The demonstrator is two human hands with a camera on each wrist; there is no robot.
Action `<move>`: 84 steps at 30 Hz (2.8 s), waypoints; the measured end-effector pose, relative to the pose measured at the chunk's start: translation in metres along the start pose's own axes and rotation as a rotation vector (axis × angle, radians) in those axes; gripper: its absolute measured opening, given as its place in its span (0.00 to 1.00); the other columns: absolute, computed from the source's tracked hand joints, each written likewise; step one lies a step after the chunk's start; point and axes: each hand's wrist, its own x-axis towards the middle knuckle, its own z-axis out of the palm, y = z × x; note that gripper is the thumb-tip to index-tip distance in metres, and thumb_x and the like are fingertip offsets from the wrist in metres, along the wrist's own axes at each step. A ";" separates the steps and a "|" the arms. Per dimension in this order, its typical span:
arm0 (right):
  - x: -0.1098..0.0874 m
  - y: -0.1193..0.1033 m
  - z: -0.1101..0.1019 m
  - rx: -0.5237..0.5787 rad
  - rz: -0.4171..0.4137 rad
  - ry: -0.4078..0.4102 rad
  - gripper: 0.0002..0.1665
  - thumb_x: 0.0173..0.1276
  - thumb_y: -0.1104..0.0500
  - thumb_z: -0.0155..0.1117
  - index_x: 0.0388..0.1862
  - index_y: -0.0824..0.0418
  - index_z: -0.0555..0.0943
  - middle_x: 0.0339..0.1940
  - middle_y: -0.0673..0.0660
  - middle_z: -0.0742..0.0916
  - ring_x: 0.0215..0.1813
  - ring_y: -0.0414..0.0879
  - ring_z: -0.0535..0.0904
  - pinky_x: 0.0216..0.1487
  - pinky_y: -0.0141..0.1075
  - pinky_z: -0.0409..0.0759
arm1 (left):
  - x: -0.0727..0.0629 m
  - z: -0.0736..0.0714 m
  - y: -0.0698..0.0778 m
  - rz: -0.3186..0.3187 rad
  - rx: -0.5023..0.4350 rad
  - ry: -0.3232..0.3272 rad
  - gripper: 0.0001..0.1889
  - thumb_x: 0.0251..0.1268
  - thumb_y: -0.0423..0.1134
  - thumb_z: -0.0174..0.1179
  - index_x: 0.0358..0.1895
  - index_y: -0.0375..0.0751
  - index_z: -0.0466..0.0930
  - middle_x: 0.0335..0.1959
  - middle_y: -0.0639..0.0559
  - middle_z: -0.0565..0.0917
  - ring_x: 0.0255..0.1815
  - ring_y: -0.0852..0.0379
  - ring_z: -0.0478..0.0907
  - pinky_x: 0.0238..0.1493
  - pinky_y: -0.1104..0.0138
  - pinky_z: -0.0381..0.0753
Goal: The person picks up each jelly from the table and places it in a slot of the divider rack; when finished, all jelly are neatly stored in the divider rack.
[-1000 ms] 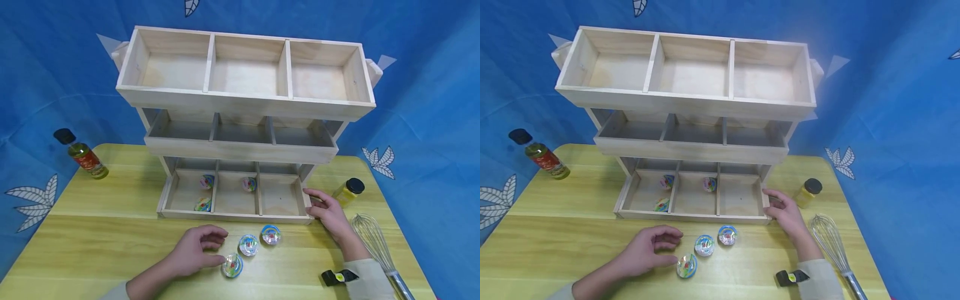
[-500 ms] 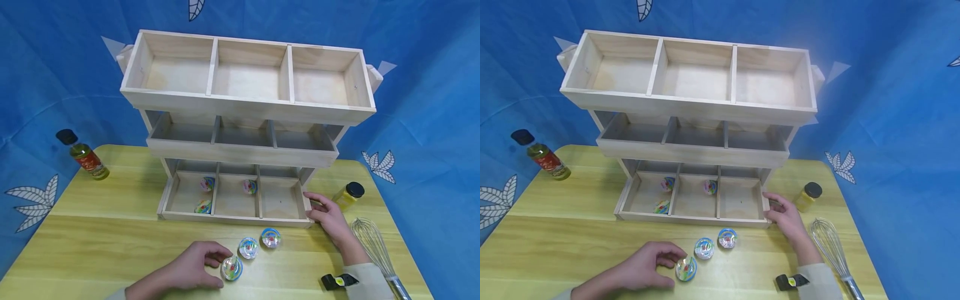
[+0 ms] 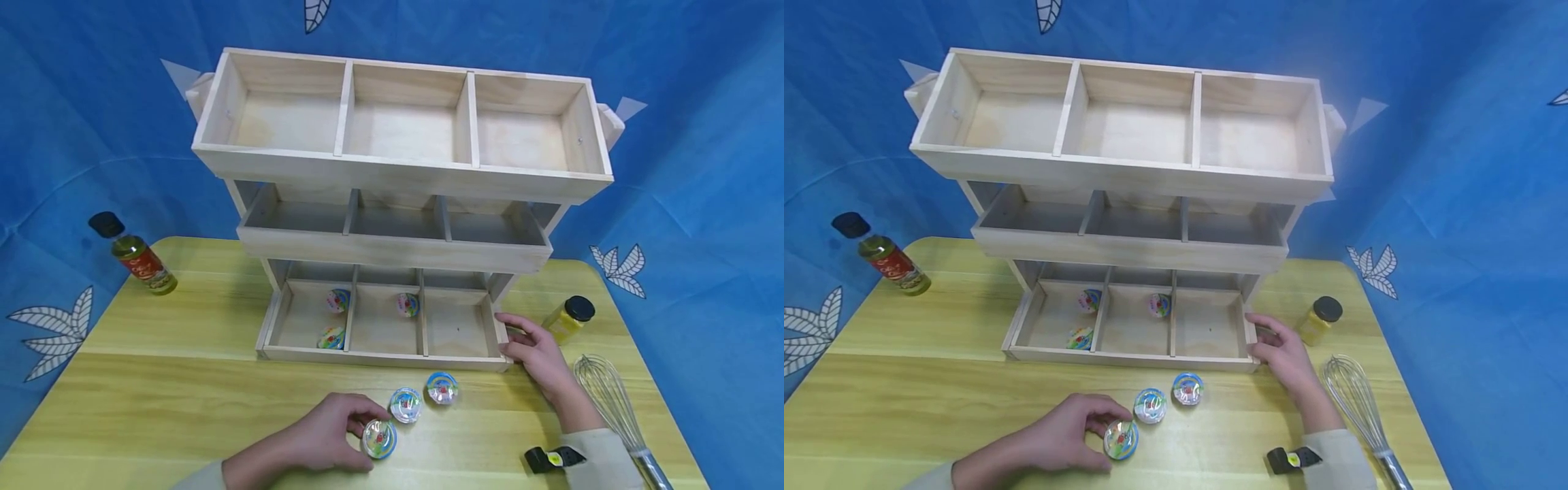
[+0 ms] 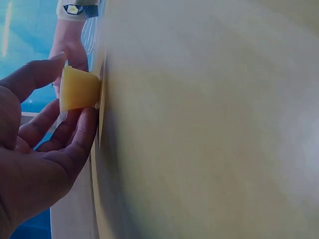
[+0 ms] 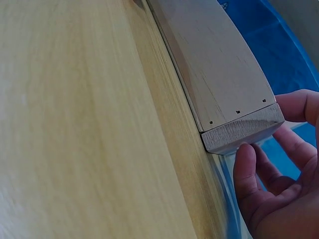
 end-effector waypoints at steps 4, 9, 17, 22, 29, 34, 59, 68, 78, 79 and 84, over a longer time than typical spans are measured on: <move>0.000 0.000 0.000 0.001 0.004 0.003 0.33 0.64 0.72 0.63 0.69 0.69 0.71 0.68 0.70 0.71 0.58 0.55 0.77 0.45 0.34 0.82 | 0.003 0.002 -0.001 0.003 0.023 0.009 0.29 0.41 0.23 0.75 0.54 0.36 0.82 0.43 0.56 0.83 0.41 0.60 0.82 0.45 0.66 0.84; 0.000 0.000 0.000 0.012 0.005 -0.001 0.33 0.64 0.72 0.63 0.69 0.69 0.71 0.67 0.70 0.71 0.56 0.53 0.78 0.45 0.34 0.82 | 0.003 0.002 -0.003 0.005 0.044 0.025 0.27 0.42 0.25 0.76 0.52 0.39 0.83 0.43 0.57 0.83 0.41 0.60 0.81 0.45 0.66 0.84; 0.002 0.003 -0.001 0.018 -0.006 0.000 0.33 0.63 0.73 0.63 0.69 0.70 0.71 0.67 0.69 0.72 0.55 0.47 0.79 0.44 0.34 0.82 | 0.004 0.003 -0.004 0.030 0.073 0.031 0.25 0.44 0.27 0.76 0.52 0.40 0.84 0.44 0.58 0.83 0.43 0.60 0.80 0.45 0.66 0.84; 0.002 0.004 -0.001 0.021 -0.008 0.003 0.33 0.63 0.73 0.63 0.68 0.70 0.71 0.67 0.69 0.72 0.53 0.46 0.79 0.45 0.34 0.83 | 0.005 0.003 -0.004 0.045 0.007 0.029 0.24 0.46 0.26 0.75 0.51 0.37 0.83 0.44 0.55 0.83 0.42 0.59 0.80 0.43 0.65 0.84; 0.003 0.004 -0.001 0.031 -0.005 0.007 0.33 0.63 0.73 0.63 0.68 0.70 0.71 0.67 0.69 0.72 0.52 0.45 0.79 0.44 0.34 0.83 | 0.003 -0.007 -0.001 0.034 -0.147 0.011 0.25 0.46 0.24 0.73 0.53 0.30 0.80 0.43 0.47 0.83 0.38 0.57 0.82 0.42 0.66 0.85; 0.004 0.003 -0.001 0.029 0.000 0.006 0.33 0.63 0.73 0.63 0.69 0.70 0.71 0.68 0.68 0.71 0.53 0.44 0.79 0.46 0.34 0.83 | 0.002 -0.014 0.004 0.030 -0.185 0.003 0.26 0.46 0.24 0.73 0.54 0.29 0.79 0.42 0.43 0.82 0.36 0.56 0.82 0.42 0.67 0.85; 0.003 0.005 -0.002 0.006 -0.002 0.013 0.33 0.62 0.73 0.64 0.68 0.69 0.72 0.68 0.68 0.72 0.54 0.48 0.78 0.45 0.33 0.82 | 0.052 -0.036 0.039 0.112 -0.061 0.092 0.27 0.49 0.27 0.76 0.56 0.33 0.80 0.50 0.46 0.82 0.49 0.48 0.79 0.51 0.62 0.83; 0.002 0.004 -0.001 0.021 0.003 0.007 0.33 0.63 0.73 0.64 0.68 0.70 0.71 0.68 0.69 0.72 0.53 0.46 0.79 0.46 0.34 0.83 | 0.074 -0.040 0.042 0.039 -0.053 0.185 0.27 0.51 0.28 0.76 0.58 0.36 0.80 0.50 0.47 0.82 0.46 0.49 0.81 0.49 0.62 0.83; 0.002 0.005 -0.001 0.018 0.000 0.014 0.33 0.63 0.73 0.64 0.68 0.70 0.71 0.68 0.68 0.71 0.55 0.49 0.78 0.46 0.34 0.83 | 0.108 -0.043 0.033 0.040 0.029 0.226 0.27 0.50 0.32 0.77 0.56 0.38 0.81 0.45 0.49 0.82 0.42 0.51 0.80 0.45 0.63 0.84; 0.002 0.005 -0.001 0.016 0.000 0.014 0.33 0.63 0.73 0.64 0.68 0.70 0.71 0.68 0.68 0.71 0.55 0.50 0.78 0.46 0.34 0.83 | 0.110 -0.042 0.032 0.032 0.038 0.230 0.27 0.50 0.32 0.77 0.56 0.38 0.82 0.45 0.49 0.82 0.42 0.52 0.80 0.45 0.63 0.83; 0.003 0.006 -0.001 0.015 0.000 0.017 0.33 0.63 0.72 0.64 0.68 0.69 0.72 0.68 0.68 0.71 0.55 0.51 0.78 0.46 0.34 0.83 | 0.120 -0.042 0.028 0.003 0.079 0.249 0.27 0.49 0.31 0.77 0.56 0.37 0.81 0.43 0.51 0.82 0.40 0.53 0.79 0.44 0.63 0.83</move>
